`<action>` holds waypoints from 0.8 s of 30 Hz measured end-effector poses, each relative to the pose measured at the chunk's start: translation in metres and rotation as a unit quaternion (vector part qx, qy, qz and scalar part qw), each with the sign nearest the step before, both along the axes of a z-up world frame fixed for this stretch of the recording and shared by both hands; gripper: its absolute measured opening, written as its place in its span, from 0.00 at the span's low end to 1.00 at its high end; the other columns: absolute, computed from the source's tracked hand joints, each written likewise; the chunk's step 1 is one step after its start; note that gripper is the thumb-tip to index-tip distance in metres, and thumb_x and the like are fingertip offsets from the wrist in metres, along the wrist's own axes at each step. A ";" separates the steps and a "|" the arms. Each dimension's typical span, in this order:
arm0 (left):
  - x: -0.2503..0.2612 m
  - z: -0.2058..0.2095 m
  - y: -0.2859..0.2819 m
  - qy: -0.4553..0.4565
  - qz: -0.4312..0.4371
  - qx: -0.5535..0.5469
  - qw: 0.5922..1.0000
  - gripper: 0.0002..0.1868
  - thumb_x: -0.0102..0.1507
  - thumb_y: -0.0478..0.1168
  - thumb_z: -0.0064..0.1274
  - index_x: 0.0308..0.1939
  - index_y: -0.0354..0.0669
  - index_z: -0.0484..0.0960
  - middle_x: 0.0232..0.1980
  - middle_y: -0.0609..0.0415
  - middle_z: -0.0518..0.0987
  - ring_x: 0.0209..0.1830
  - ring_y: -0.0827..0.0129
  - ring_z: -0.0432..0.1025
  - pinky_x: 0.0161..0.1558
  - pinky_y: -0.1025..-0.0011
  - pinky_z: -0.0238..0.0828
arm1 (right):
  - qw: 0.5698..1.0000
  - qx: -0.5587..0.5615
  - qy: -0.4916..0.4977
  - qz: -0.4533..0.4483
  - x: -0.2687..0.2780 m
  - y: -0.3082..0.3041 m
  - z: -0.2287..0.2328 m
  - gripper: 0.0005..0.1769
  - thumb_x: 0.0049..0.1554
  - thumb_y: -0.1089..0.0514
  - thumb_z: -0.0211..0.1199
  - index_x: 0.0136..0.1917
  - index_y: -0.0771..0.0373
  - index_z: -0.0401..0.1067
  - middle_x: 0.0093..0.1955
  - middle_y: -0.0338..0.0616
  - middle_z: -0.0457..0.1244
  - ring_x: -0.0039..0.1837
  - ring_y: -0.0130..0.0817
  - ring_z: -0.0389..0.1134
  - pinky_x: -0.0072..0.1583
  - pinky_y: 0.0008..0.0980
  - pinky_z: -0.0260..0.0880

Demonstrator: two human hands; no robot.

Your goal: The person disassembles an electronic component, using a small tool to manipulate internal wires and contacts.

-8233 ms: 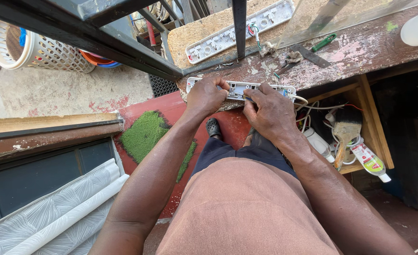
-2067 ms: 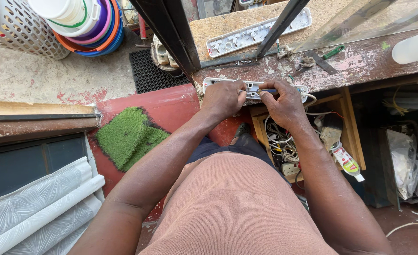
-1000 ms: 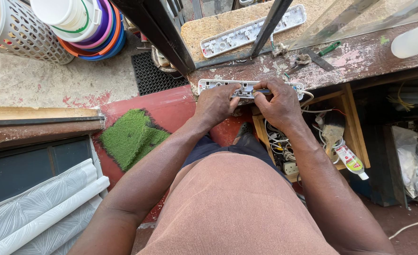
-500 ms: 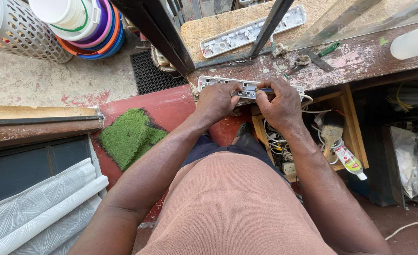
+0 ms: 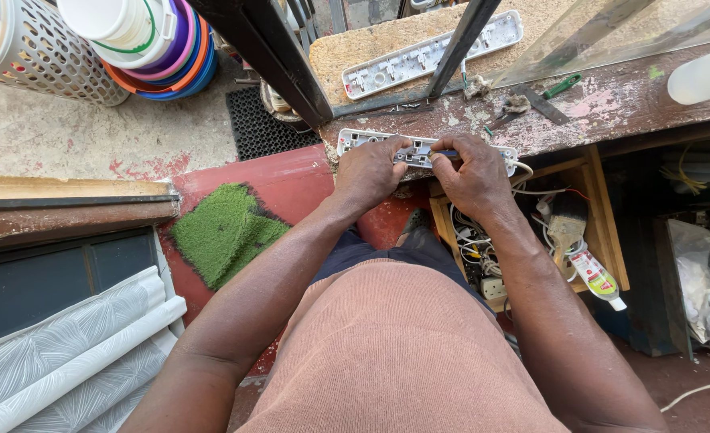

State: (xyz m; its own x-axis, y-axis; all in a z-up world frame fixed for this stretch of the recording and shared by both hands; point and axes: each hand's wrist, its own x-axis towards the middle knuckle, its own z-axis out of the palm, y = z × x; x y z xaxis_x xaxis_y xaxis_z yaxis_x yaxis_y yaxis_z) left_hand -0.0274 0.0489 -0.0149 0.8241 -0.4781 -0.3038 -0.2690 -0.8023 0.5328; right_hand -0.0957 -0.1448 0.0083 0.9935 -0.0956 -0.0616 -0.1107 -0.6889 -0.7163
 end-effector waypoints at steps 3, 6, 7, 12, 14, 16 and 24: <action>0.001 0.002 -0.001 0.021 -0.003 0.021 1.000 0.15 0.64 0.48 0.54 0.55 0.61 0.81 0.31 0.53 0.83 0.32 0.59 0.79 0.37 0.57 0.75 | 1.000 -0.010 0.008 0.013 0.001 -0.002 0.002 0.13 0.60 0.54 0.64 0.54 0.61 0.78 0.47 0.49 0.67 0.48 0.44 0.71 0.51 0.44 0.71; -0.004 -0.001 0.001 -0.035 -0.009 -0.020 0.999 0.13 0.63 0.48 0.56 0.52 0.60 0.82 0.31 0.54 0.83 0.33 0.59 0.79 0.37 0.57 0.74 | 1.000 0.007 -0.011 0.021 0.000 -0.003 0.003 0.13 0.60 0.54 0.64 0.55 0.62 0.77 0.47 0.49 0.67 0.49 0.44 0.71 0.51 0.43 0.71; -0.005 -0.003 0.002 -0.034 -0.006 -0.024 0.999 0.13 0.63 0.48 0.56 0.52 0.60 0.82 0.31 0.54 0.83 0.33 0.59 0.79 0.37 0.56 0.74 | 1.000 0.003 -0.011 0.021 0.000 -0.003 0.003 0.12 0.60 0.54 0.64 0.54 0.62 0.77 0.47 0.50 0.67 0.49 0.44 0.71 0.52 0.43 0.71; -0.004 -0.007 0.001 -0.057 0.009 -0.059 0.997 0.13 0.61 0.46 0.58 0.50 0.61 0.83 0.33 0.54 0.83 0.34 0.58 0.79 0.38 0.55 0.74 | 1.000 0.005 -0.019 0.014 0.003 -0.003 0.005 0.12 0.60 0.55 0.65 0.54 0.62 0.77 0.49 0.50 0.68 0.50 0.43 0.73 0.52 0.42 0.72; -0.004 -0.007 0.001 -0.031 0.020 -0.070 0.997 0.12 0.61 0.46 0.57 0.49 0.60 0.82 0.33 0.56 0.83 0.35 0.60 0.79 0.38 0.56 0.74 | 1.000 0.003 -0.003 0.012 0.003 -0.002 0.006 0.12 0.60 0.55 0.64 0.55 0.61 0.77 0.49 0.50 0.69 0.50 0.42 0.73 0.52 0.42 0.72; -0.003 -0.004 0.000 -0.009 0.022 -0.061 0.998 0.11 0.62 0.46 0.56 0.49 0.60 0.82 0.32 0.56 0.83 0.35 0.60 0.79 0.39 0.56 0.74 | 1.000 0.000 0.011 0.008 0.004 -0.002 0.008 0.12 0.60 0.54 0.64 0.55 0.61 0.77 0.48 0.50 0.69 0.49 0.42 0.73 0.51 0.41 0.73; 0.002 0.005 -0.001 0.028 0.025 -0.022 0.999 0.12 0.61 0.46 0.56 0.48 0.63 0.84 0.28 0.57 0.81 0.32 0.63 0.78 0.39 0.57 0.74 | 1.000 -0.002 0.015 0.012 0.007 -0.005 0.011 0.13 0.60 0.54 0.64 0.55 0.61 0.78 0.48 0.50 0.69 0.48 0.41 0.73 0.51 0.41 0.73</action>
State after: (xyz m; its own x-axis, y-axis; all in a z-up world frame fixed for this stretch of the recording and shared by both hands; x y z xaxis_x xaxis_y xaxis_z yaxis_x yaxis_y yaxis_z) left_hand -0.0251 0.0480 -0.0097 0.8300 -0.4501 -0.3294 -0.1981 -0.7899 0.5803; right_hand -0.0884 -0.1495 0.0191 0.9933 -0.0719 -0.0902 -0.1147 -0.6944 -0.7104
